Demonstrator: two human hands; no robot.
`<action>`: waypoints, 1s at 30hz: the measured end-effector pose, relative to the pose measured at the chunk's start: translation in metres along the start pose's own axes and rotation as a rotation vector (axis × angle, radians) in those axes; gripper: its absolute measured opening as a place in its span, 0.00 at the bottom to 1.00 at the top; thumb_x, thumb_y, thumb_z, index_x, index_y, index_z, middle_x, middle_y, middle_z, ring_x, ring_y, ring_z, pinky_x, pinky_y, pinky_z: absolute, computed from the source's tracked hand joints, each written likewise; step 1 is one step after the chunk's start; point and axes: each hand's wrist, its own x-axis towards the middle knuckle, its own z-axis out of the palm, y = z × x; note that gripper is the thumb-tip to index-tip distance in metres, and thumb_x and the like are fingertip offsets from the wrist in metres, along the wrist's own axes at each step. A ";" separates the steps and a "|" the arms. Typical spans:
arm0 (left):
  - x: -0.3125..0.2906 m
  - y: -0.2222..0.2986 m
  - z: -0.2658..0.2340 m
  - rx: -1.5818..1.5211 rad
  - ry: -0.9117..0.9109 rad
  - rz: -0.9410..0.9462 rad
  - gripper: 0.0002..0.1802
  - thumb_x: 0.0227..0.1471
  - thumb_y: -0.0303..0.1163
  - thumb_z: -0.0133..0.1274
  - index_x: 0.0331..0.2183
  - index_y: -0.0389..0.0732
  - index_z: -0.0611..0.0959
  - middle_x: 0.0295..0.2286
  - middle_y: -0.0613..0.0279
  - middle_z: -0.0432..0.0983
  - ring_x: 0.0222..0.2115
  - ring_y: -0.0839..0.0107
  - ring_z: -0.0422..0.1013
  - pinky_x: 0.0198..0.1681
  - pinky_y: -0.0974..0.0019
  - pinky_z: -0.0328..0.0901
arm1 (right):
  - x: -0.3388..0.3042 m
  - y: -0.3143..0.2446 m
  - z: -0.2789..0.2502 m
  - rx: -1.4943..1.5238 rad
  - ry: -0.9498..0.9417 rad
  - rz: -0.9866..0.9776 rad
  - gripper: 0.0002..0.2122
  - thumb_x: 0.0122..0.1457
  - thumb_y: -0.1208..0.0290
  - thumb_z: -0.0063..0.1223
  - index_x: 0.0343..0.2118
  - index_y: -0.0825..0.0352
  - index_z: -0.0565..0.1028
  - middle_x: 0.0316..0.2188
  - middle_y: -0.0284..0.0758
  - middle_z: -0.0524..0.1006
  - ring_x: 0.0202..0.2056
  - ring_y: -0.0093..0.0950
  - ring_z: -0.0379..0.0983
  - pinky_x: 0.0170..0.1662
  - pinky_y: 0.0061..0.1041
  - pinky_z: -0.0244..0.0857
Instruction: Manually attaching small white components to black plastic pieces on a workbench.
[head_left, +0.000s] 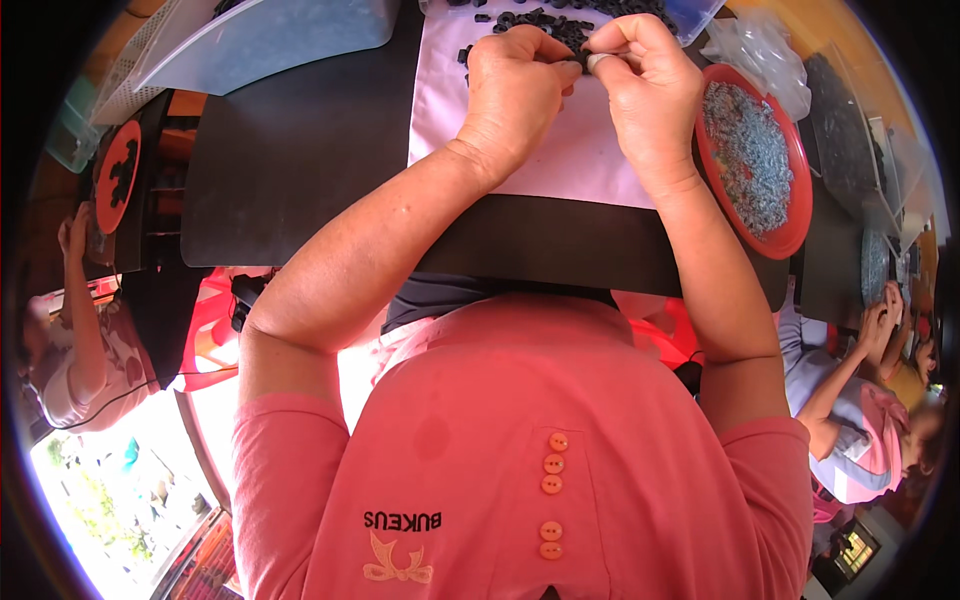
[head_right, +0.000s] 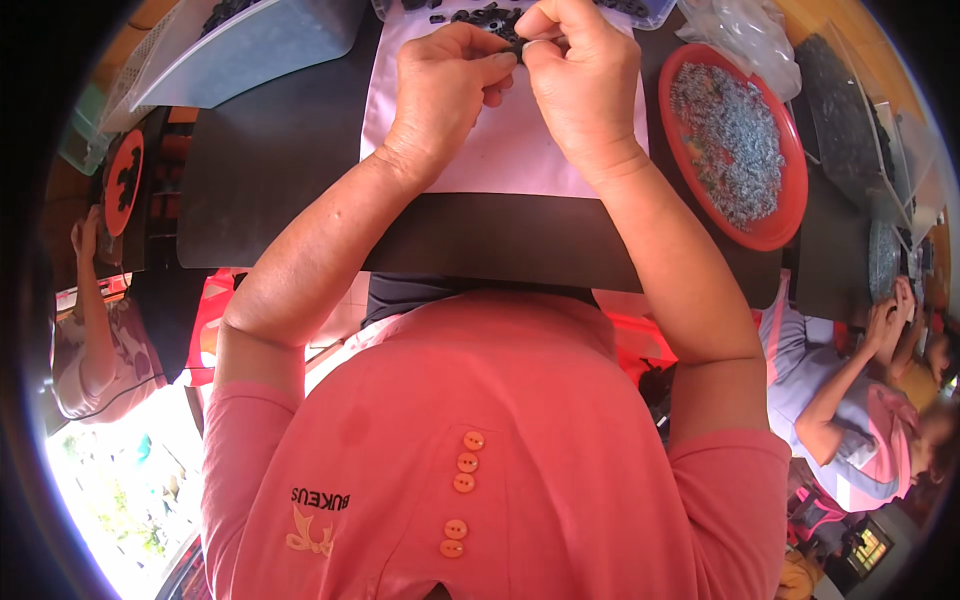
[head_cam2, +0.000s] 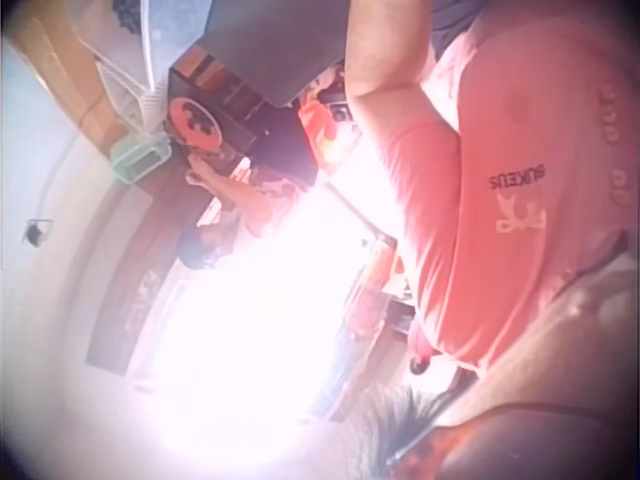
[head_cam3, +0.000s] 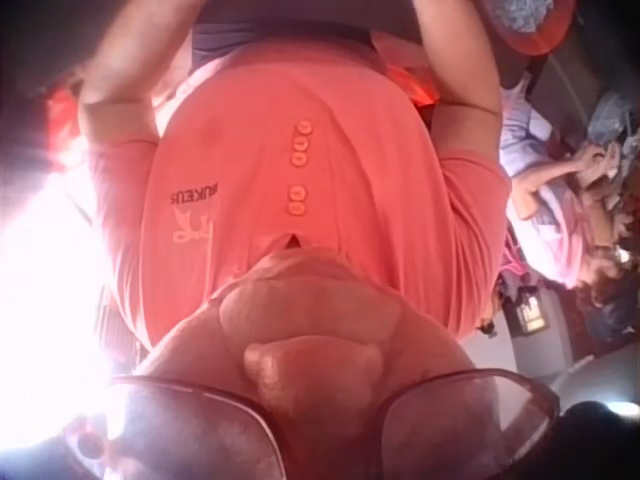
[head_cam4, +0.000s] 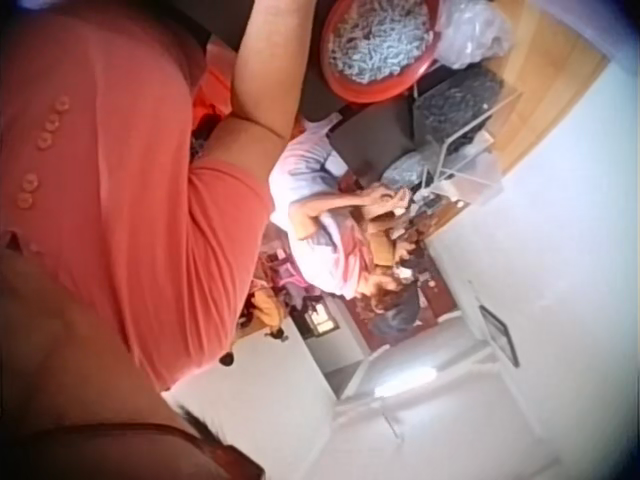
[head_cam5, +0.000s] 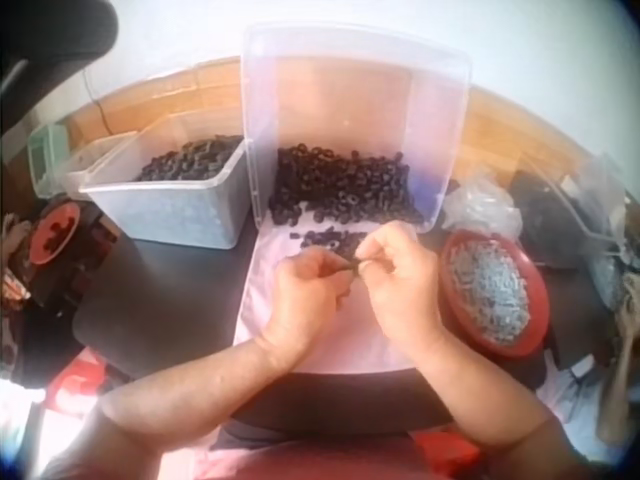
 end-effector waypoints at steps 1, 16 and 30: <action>-0.002 0.002 0.000 -0.016 -0.002 -0.021 0.04 0.49 0.23 0.58 0.31 0.32 0.80 0.20 0.63 0.76 0.18 0.80 0.68 0.17 0.76 0.58 | -0.001 -0.002 0.001 -0.001 0.002 0.001 0.07 0.51 0.88 0.52 0.31 0.69 0.75 0.28 0.28 0.79 0.31 0.16 0.74 0.36 0.17 0.68; -0.004 -0.006 0.003 -0.043 0.060 0.078 0.04 0.47 0.22 0.59 0.28 0.32 0.82 0.20 0.61 0.77 0.18 0.78 0.68 0.22 0.72 0.63 | -0.007 -0.003 0.011 -0.255 0.109 -0.546 0.11 0.47 0.94 0.48 0.28 0.69 0.73 0.24 0.31 0.77 0.26 0.20 0.75 0.30 0.18 0.69; 0.004 0.012 -0.011 -0.351 -0.041 -0.070 0.05 0.47 0.21 0.58 0.29 0.30 0.81 0.22 0.57 0.77 0.20 0.73 0.71 0.23 0.71 0.65 | -0.004 -0.025 0.006 -0.059 0.005 -0.268 0.17 0.48 0.90 0.50 0.41 0.68 0.76 0.36 0.35 0.81 0.36 0.23 0.78 0.41 0.22 0.72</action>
